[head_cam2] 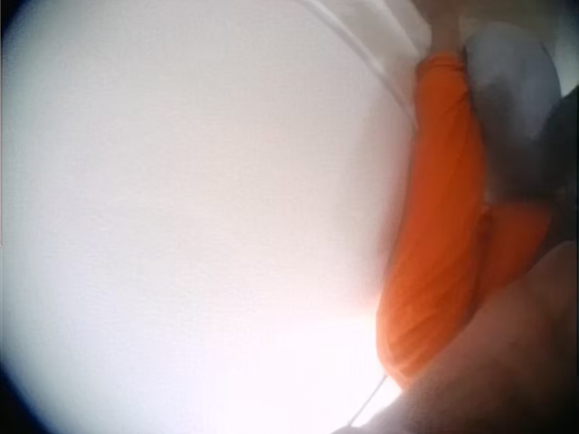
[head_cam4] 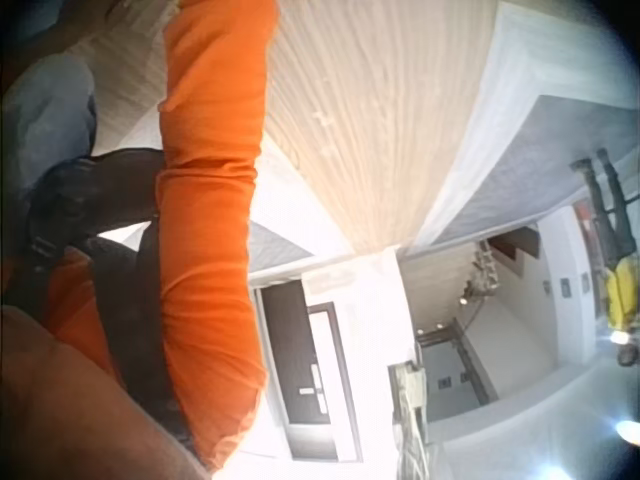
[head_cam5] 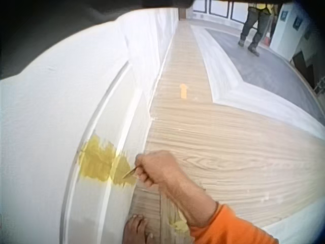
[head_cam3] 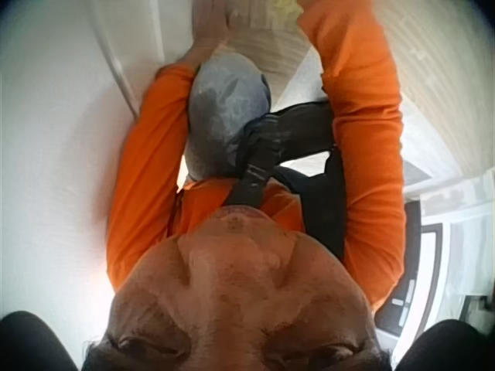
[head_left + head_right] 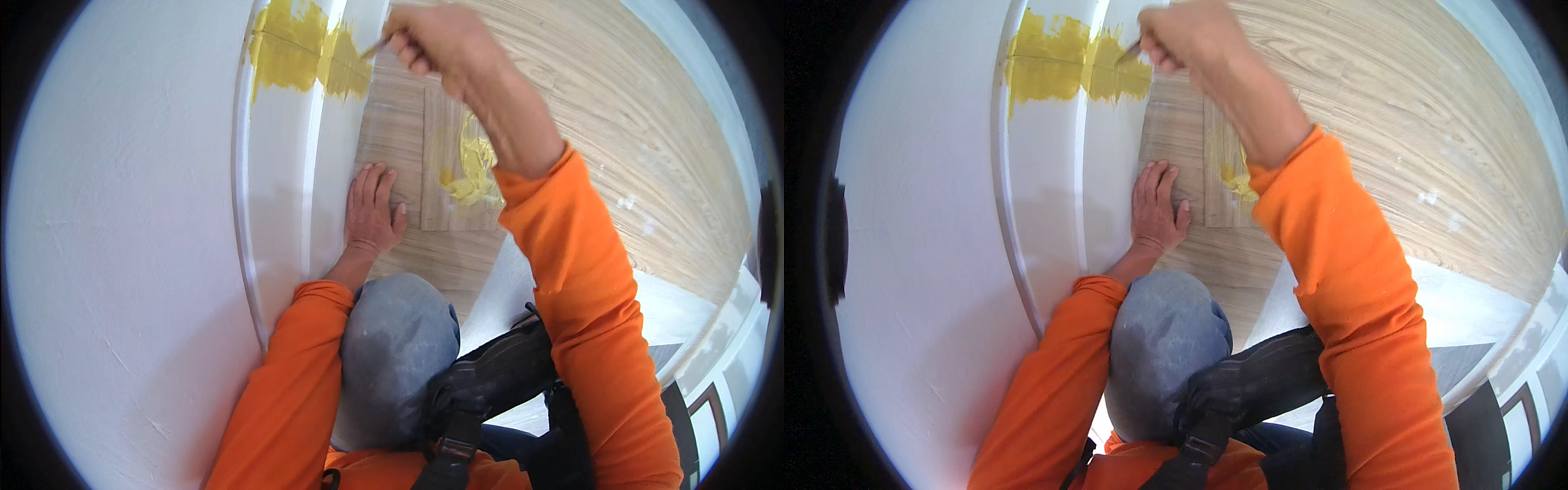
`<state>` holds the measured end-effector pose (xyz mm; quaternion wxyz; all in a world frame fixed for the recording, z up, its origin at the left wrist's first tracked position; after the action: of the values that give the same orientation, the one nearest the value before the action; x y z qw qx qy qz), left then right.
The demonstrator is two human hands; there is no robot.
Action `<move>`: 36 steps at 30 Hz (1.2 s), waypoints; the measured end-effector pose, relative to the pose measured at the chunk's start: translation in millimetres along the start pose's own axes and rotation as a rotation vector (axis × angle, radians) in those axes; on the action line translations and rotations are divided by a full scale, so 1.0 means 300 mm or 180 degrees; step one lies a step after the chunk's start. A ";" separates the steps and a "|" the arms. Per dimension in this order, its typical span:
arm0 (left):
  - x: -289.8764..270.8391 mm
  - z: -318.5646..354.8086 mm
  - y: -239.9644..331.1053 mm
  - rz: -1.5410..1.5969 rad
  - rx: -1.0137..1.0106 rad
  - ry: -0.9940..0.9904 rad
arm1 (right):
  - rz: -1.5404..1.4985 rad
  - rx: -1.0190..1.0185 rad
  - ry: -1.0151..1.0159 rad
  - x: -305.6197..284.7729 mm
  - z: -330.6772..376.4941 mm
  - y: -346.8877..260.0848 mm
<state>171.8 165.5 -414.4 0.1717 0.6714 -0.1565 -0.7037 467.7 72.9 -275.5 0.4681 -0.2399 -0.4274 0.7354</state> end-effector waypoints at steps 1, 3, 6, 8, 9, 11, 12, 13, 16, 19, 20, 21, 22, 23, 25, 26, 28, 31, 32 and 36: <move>0.001 -0.002 0.003 -0.0022 -0.0033 -0.0051 | -0.0311 0.0146 -0.0073 0.032 0.025 0.011; 0.000 -0.002 0.010 -0.0071 -0.0096 -0.0157 | -0.0941 0.0434 -0.0217 0.097 0.057 0.017; -0.006 -0.003 0.011 0.0062 0.0063 0.0061 | -0.1215 0.0330 0.0080 0.060 -0.076 -0.028; -0.005 -0.002 0.008 0.0036 0.0040 0.0040 | -0.1139 0.0418 0.0122 0.010 -0.101 -0.031; -0.005 0.001 0.003 0.0017 0.0019 0.0040 | -0.0864 0.0388 -0.0017 -0.001 -0.098 -0.004; -0.001 -0.001 0.002 0.0036 0.0022 0.0039 | -0.0301 0.0335 -0.0273 -0.013 -0.079 0.062; 0.001 0.002 0.000 0.0044 0.0012 0.0036 | -0.0464 0.0377 -0.0347 0.012 -0.019 0.068; 0.002 -0.005 0.006 0.0047 0.0025 0.0027 | -0.0710 0.0513 -0.0390 0.023 -0.015 0.083; -0.011 -0.012 0.017 0.0020 0.0033 -0.0016 | -0.1200 0.0566 -0.0526 0.077 -0.061 0.121; -0.024 -0.006 0.028 0.0012 0.0031 -0.0014 | -0.1116 -0.0339 0.0010 0.045 -0.144 0.044; -0.025 -0.006 0.026 0.0018 0.0026 0.0002 | -0.1469 0.0128 -0.0038 -0.049 -0.203 0.081; -0.023 -0.004 0.017 0.0018 -0.0001 0.0011 | -0.1206 0.0156 -0.0199 -0.059 -0.189 0.087; -0.020 -0.002 0.009 0.0017 -0.0003 0.0020 | -0.0940 0.0176 -0.0357 -0.058 -0.151 0.087; -0.017 0.001 0.002 0.0013 -0.0009 0.0028 | -0.0674 0.0195 -0.0518 -0.046 -0.113 0.089; -0.006 -0.006 0.007 0.0028 0.0026 0.0006 | -0.0612 0.0549 -0.0590 -0.026 -0.058 0.149; -0.004 -0.010 0.011 0.0019 0.0033 -0.0011 | -0.0816 0.0708 -0.0593 0.007 -0.048 0.175; -0.016 -0.016 0.022 0.0023 0.0048 -0.0010 | -0.1166 0.0756 -0.0719 0.067 -0.069 0.187; -0.036 -0.013 0.034 0.0062 0.0054 0.0054 | -0.1105 0.0000 -0.0227 0.066 -0.152 0.080; -0.041 -0.010 0.032 0.0056 0.0064 0.0084 | -0.1216 -0.0393 -0.0103 0.041 -0.166 0.050; -0.007 -0.005 0.006 -0.0007 0.0059 0.0103 | 0.0512 0.0242 -0.0275 -0.058 -0.143 0.135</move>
<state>173.6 164.8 -411.7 0.1672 0.6844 -0.1596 -0.6915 488.1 66.8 -333.2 0.3974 -0.2237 -0.3983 0.7959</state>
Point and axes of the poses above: each hand's wrist, its own z-axis away from the middle knuckle, its own x-axis out of the palm, y = z × x, the point moved 1 cm from there along -z, towards the middle knuckle
